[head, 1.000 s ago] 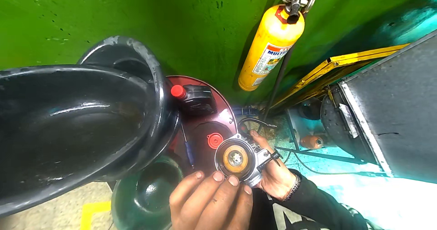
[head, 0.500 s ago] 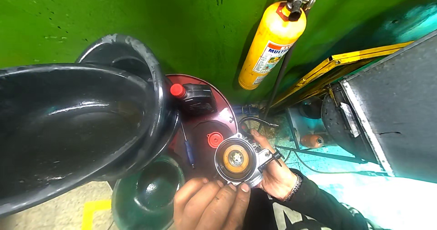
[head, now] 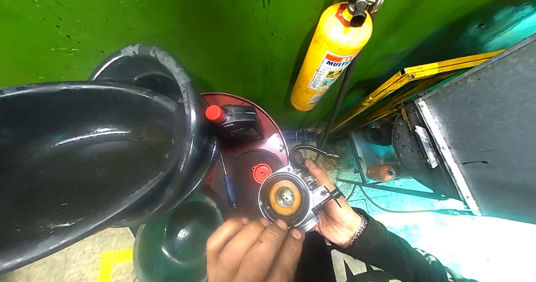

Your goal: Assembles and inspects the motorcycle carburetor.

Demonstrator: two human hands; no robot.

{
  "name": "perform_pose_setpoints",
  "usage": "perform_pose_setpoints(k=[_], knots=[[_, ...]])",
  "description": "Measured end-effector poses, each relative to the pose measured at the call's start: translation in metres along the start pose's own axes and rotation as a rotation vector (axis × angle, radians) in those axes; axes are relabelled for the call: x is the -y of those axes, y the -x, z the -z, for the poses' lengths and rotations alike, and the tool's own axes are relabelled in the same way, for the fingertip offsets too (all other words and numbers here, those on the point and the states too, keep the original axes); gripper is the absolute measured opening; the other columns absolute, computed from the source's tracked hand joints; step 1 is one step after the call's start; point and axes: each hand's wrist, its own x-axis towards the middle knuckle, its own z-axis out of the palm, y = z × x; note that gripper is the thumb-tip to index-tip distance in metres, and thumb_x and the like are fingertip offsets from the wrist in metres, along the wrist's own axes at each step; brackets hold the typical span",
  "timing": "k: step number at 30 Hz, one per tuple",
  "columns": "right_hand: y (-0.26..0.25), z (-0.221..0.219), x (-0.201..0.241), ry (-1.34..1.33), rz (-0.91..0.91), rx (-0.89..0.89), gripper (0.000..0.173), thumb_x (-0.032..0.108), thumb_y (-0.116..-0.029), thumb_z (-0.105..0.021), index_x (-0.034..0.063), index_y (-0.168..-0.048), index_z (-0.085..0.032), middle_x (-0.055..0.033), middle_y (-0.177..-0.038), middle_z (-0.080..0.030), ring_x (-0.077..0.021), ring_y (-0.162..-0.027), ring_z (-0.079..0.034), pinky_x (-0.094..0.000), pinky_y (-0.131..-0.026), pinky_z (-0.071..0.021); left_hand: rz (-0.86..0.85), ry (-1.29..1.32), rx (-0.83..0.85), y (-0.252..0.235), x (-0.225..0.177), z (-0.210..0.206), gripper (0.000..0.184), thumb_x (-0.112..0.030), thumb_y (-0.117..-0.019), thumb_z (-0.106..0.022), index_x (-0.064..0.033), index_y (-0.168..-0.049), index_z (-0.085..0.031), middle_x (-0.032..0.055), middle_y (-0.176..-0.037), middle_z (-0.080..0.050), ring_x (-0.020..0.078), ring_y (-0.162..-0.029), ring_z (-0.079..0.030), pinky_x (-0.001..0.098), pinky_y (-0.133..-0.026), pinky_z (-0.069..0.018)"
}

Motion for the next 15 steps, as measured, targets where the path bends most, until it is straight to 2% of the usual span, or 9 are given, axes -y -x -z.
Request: perform_pose_setpoints(k=[3,5,7,9,15], knots=[[0.001,0.001,0.0,0.044,0.05,0.019,0.059,0.071,-0.0908,-0.057,0.0167,-0.11,-0.069,-0.0078,-0.091,-0.071,-0.0116,-0.069,-0.069,-0.0223,-0.054,-0.0547,0.065,0.07,0.036,-0.008,0.0,0.004,0.031,-0.041,-0.0864,-0.078,-0.0247,-0.11,-0.068,-0.0057,-0.125,-0.06,0.0141,-0.12,-0.054,0.0341,-0.104,-0.0407],[0.002,0.0,0.001,0.046,0.074,0.037,0.056,0.069,-0.09,-0.061,0.0166,-0.108,-0.069,-0.0066,-0.089,-0.071,-0.0103,-0.068,-0.068,-0.0215,-0.053,-0.0542,0.099,0.115,0.108,-0.016,0.004,0.008,0.041,-0.055,-0.0885,-0.07,-0.0299,-0.12,-0.068,-0.0067,-0.137,-0.054,0.0144,-0.131,-0.047,0.0347,-0.109,-0.037],[0.002,0.0,0.001,0.032,0.075,0.054,0.055,0.068,-0.0903,-0.062,0.0162,-0.108,-0.069,-0.0063,-0.089,-0.071,-0.01,-0.069,-0.069,-0.0214,-0.055,-0.055,0.09,0.107,0.156,-0.02,0.008,0.007,0.047,-0.065,-0.0877,-0.065,-0.0333,-0.123,-0.068,-0.0061,-0.145,-0.048,0.0174,-0.141,-0.037,0.0379,-0.114,-0.0304],[0.002,-0.001,0.0,0.028,0.069,0.042,0.055,0.067,-0.0907,-0.062,0.0153,-0.109,-0.069,-0.0069,-0.09,-0.071,-0.0105,-0.069,-0.069,-0.0218,-0.056,-0.0558,0.061,0.087,0.176,-0.021,0.011,0.006,0.048,-0.069,-0.0876,-0.062,-0.0345,-0.12,-0.07,-0.0056,-0.149,-0.047,0.0203,-0.145,-0.033,0.0409,-0.116,-0.027],[0.002,-0.002,0.0,0.048,0.085,0.036,0.055,0.066,-0.0904,-0.064,0.0151,-0.112,-0.069,-0.0075,-0.095,-0.072,-0.0116,-0.077,-0.071,-0.0232,-0.061,-0.0583,0.038,0.046,0.205,-0.025,0.013,0.005,0.051,-0.071,-0.0876,-0.06,-0.0337,-0.12,-0.07,-0.0027,-0.151,-0.047,0.0227,-0.145,-0.033,0.0426,-0.114,-0.0279]])
